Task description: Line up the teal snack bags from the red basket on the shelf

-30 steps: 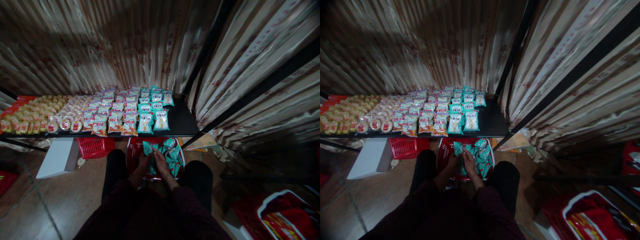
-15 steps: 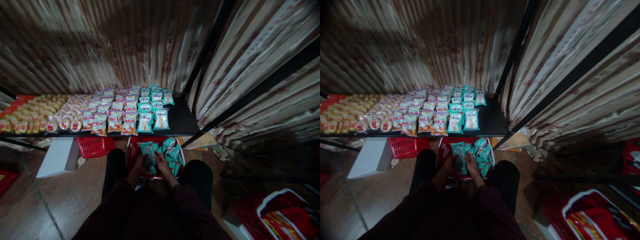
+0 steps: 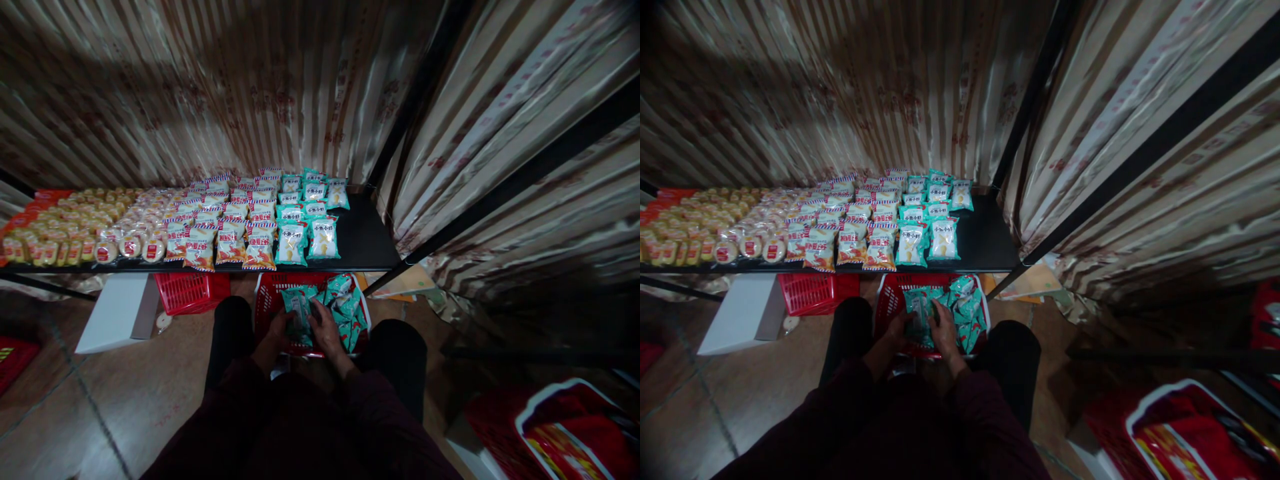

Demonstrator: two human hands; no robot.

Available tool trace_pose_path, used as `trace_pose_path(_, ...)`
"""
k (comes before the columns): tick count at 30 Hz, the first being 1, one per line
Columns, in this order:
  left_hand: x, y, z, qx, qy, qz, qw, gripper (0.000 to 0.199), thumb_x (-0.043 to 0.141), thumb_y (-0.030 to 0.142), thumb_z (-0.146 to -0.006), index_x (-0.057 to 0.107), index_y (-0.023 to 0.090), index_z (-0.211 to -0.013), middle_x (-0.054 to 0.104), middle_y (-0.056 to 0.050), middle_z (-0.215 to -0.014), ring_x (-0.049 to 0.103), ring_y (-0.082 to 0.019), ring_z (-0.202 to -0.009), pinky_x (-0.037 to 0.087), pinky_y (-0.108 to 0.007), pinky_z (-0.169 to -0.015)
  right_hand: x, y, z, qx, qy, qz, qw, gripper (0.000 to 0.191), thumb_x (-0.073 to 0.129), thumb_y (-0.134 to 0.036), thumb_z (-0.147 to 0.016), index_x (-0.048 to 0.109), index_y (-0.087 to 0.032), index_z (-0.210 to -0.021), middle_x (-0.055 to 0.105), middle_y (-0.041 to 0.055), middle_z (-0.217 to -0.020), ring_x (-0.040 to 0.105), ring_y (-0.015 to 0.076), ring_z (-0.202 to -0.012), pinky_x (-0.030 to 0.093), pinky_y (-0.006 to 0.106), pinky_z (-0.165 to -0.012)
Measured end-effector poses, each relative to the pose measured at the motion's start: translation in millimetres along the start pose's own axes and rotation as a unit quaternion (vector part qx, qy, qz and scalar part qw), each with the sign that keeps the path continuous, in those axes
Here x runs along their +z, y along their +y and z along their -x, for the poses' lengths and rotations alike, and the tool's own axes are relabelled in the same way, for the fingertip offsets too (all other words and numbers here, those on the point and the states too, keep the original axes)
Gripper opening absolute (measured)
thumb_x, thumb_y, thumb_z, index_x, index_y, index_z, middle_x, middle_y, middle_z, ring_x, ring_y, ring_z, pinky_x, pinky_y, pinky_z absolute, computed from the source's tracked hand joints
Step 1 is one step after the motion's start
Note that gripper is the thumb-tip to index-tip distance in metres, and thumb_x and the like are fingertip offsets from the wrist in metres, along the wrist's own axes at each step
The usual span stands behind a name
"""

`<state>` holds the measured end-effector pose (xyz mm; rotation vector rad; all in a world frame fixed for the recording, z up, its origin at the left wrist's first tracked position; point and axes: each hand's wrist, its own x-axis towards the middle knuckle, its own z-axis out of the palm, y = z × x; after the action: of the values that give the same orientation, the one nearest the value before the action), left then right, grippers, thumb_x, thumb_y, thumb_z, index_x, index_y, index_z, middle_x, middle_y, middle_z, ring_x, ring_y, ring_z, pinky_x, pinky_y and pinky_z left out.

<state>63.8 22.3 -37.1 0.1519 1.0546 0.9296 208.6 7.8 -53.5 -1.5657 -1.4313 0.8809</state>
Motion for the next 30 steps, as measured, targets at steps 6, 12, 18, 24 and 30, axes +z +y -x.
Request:
trace_pose_path(6,-0.7,-0.7,0.9,-0.002,-0.001,0.031,1.0,0.035,0.067,0.013,-0.061,0.061,0.018,-0.095,0.069,-0.003,-0.075,0.066,-0.022,-0.073,0.052,-0.037,-0.072,-2.7,-4.5,1.4,-0.091,-0.009,0.084,0.992,0.033,0.048,-0.024,-0.082,0.065,-0.023,-0.11,0.063,0.009,-0.112,0.056,0.0234,-0.109,0.044,0.043,-0.097)
trace_pose_path(12,1.8,3.4,3.9,-0.036,-0.008,0.062,0.997,0.025,0.062,0.015,-0.064,0.063,0.016,-0.09,0.07,-0.006,-0.077,0.067,-0.026,-0.076,0.053,-0.042,-0.073,-0.9,-3.0,1.0,-0.104,-0.023,0.087,0.991,0.027,0.047,-0.027,-0.085,0.068,-0.021,-0.101,0.066,0.0103,-0.106,0.059,0.0237,-0.103,0.047,0.042,-0.094)
trace_pose_path(18,4.5,2.4,1.6,-0.011,0.004,0.036,0.999,0.034,0.063,0.016,-0.065,0.062,0.017,-0.099,0.07,-0.004,-0.078,0.067,-0.022,-0.073,0.053,-0.036,-0.071,-1.8,-1.8,2.2,-0.058,-0.012,0.086,0.995,0.037,0.044,-0.03,-0.084,0.064,-0.02,-0.114,0.065,0.0117,-0.114,0.06,0.0247,-0.106,0.048,0.044,-0.094)
trace_pose_path(24,3.4,0.6,-1.9,0.011,-0.019,0.016,1.0,0.041,0.067,0.035,-0.07,0.063,0.019,-0.107,0.071,-0.004,-0.086,0.067,-0.021,-0.078,0.052,-0.032,-0.072,-3.7,-7.9,6.1,0.043,-0.069,-0.003,0.997,0.052,0.045,-0.051,-0.085,0.057,-0.019,-0.125,0.061,0.0122,-0.127,0.056,0.0266,-0.118,0.041,0.045,-0.103)
trace_pose_path(30,2.7,-1.3,-0.4,0.071,-0.06,-0.019,0.995,0.055,0.079,0.027,-0.055,0.066,0.02,-0.108,0.071,-0.005,-0.094,0.066,-0.018,-0.08,0.049,-0.029,-0.077,-1.0,-8.5,5.9,0.163,-0.07,-0.123,0.976,0.064,0.061,-0.058,-0.073,0.055,-0.022,-0.125,0.06,0.0092,-0.128,0.053,0.0266,-0.122,0.039,0.045,-0.105)
